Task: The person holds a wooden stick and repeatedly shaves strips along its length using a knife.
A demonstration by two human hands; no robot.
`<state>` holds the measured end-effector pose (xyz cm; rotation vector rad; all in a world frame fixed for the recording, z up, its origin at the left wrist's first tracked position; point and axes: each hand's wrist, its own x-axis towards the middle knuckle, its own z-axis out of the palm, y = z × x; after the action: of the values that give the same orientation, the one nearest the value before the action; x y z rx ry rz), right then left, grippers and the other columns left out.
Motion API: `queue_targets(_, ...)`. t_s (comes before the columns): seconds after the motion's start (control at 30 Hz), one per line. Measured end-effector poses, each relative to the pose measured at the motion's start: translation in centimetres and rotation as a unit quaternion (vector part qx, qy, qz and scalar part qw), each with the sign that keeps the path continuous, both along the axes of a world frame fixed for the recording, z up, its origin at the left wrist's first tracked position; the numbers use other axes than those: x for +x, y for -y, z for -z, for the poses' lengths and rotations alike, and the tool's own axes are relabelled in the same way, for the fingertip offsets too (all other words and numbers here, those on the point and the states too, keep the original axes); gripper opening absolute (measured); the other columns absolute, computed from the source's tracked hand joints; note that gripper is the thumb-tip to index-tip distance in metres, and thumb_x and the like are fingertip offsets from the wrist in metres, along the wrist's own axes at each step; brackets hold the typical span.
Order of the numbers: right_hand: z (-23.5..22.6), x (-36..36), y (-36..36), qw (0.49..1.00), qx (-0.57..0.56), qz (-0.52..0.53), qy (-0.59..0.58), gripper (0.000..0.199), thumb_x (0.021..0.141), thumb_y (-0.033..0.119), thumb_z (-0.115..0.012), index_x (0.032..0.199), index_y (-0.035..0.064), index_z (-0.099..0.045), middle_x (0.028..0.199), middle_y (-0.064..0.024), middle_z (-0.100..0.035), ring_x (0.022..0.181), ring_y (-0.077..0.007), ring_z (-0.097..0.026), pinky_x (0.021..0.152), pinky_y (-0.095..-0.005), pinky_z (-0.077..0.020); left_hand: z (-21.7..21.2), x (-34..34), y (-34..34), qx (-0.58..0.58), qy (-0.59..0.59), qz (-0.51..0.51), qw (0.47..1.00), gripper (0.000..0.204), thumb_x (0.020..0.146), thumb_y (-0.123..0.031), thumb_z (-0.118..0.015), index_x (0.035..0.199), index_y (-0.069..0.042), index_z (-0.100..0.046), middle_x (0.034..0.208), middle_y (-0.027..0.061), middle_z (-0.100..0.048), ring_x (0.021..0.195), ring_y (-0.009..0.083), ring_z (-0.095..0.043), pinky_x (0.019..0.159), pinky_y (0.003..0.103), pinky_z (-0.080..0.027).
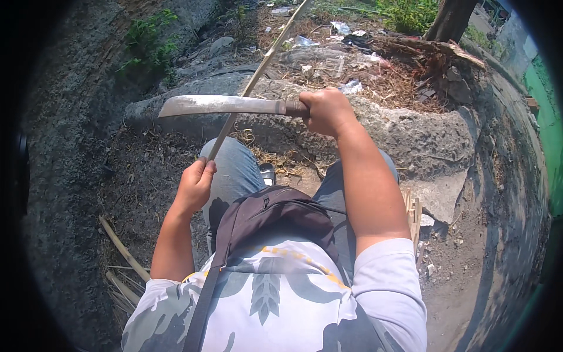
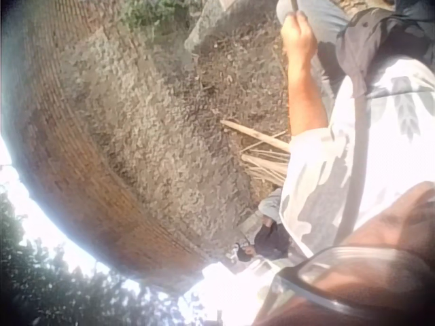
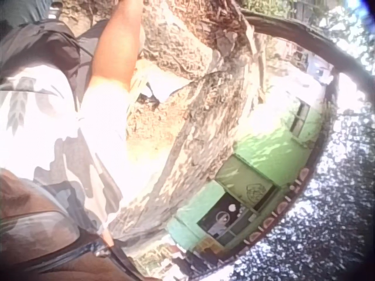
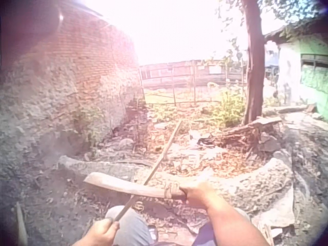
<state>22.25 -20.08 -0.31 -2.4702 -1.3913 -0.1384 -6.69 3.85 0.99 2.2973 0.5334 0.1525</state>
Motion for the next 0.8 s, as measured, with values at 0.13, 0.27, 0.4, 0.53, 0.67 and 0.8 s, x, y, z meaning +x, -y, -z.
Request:
queue_targets(0.13, 0.4, 3.5, 2.1, 0.965, 0.022, 0.26, 0.037, 0.011, 0.089, 0.022, -0.063, 0.096, 0.0161, -0.069, 0.084, -0.0133, -0.075, 0.084, -0.0355, -0.074, 0.085, -0.0452, -0.056, 0.1, -1.4, -1.2, -0.03, 0.025, -0.018, 0.999, 0.034, 0.11, -0.028, -0.055, 0.091, 0.0, -0.06, 0.067, 0.0068, -0.055, 0.063, 0.0132, -0.048, 0.059, 0.035, -0.042)
queue_targets(0.27, 0.2, 1.8, 0.9, 0.969, 0.036, 0.241, -0.04, 0.015, 0.085, 0.024, -0.067, 0.096, 0.0138, -0.068, 0.089, -0.0173, -0.074, 0.089, -0.0409, -0.072, 0.081, -0.0526, -0.0561, -0.3, -1.7, -1.3, 0.009, 0.007, -0.023, 1.0, 0.034, 0.11, -0.028, -0.055, 0.091, -0.001, -0.061, 0.066, 0.0064, -0.054, 0.061, 0.0143, -0.048, 0.057, 0.036, -0.041)
queue_targets(0.4, 1.0, 0.0, -0.1, 0.975, 0.084, 0.172, -0.11, 0.014, 0.085, 0.024, -0.069, 0.094, 0.0135, -0.068, 0.087, -0.0159, -0.073, 0.089, -0.0402, -0.071, 0.078, -0.0523, -0.0562, 0.5, -1.5, -0.6, 0.018, 0.022, -0.014, 0.999, 0.033, 0.109, -0.026, -0.055, 0.091, 0.0, -0.061, 0.066, 0.0102, -0.056, 0.06, 0.0185, -0.051, 0.057, 0.039, -0.042)
queue_targets(0.53, 0.6, -0.6, -1.3, 0.999, -0.013, 0.036, -0.002, 0.015, 0.077, 0.017, -0.07, 0.092, 0.0154, -0.068, 0.088, -0.0104, -0.075, 0.089, -0.0324, -0.074, 0.087, -0.0468, -0.0557, 0.9, -0.6, 0.2, 0.049, -0.003, 0.012, 0.999, 0.034, 0.109, -0.026, -0.056, 0.088, 0.0, -0.058, 0.066, 0.013, -0.057, 0.059, 0.0212, -0.054, 0.057, 0.041, -0.043)
queue_targets(0.67, 0.7, 1.4, -0.1, 0.993, -0.028, 0.08, 0.08, 0.01, 0.079, 0.018, -0.068, 0.089, 0.0174, -0.068, 0.081, -0.0071, -0.075, 0.081, -0.0308, -0.074, 0.088, -0.0424, -0.0541, 0.4, -2.1, -0.9, 0.008, -0.04, 0.031, 0.999, 0.034, 0.107, -0.025, -0.058, 0.084, 0.0, -0.055, 0.064, 0.0159, -0.057, 0.056, 0.027, -0.051, 0.056, 0.043, -0.042)
queue_targets(0.8, 0.9, 2.5, 0.5, 0.953, -0.022, 0.288, -0.091, 0.024, 0.086, 0.02, -0.063, 0.108, 0.0177, -0.072, 0.104, -0.0157, -0.076, 0.102, -0.0355, -0.074, 0.087, -0.0489, -0.0582, -0.2, -2.6, -0.4, 0.035, -0.069, 0.04, 0.996, 0.033, 0.107, -0.024, -0.058, 0.084, 0.0, -0.055, 0.066, 0.0161, -0.059, 0.057, 0.0275, -0.051, 0.057, 0.042, -0.043)
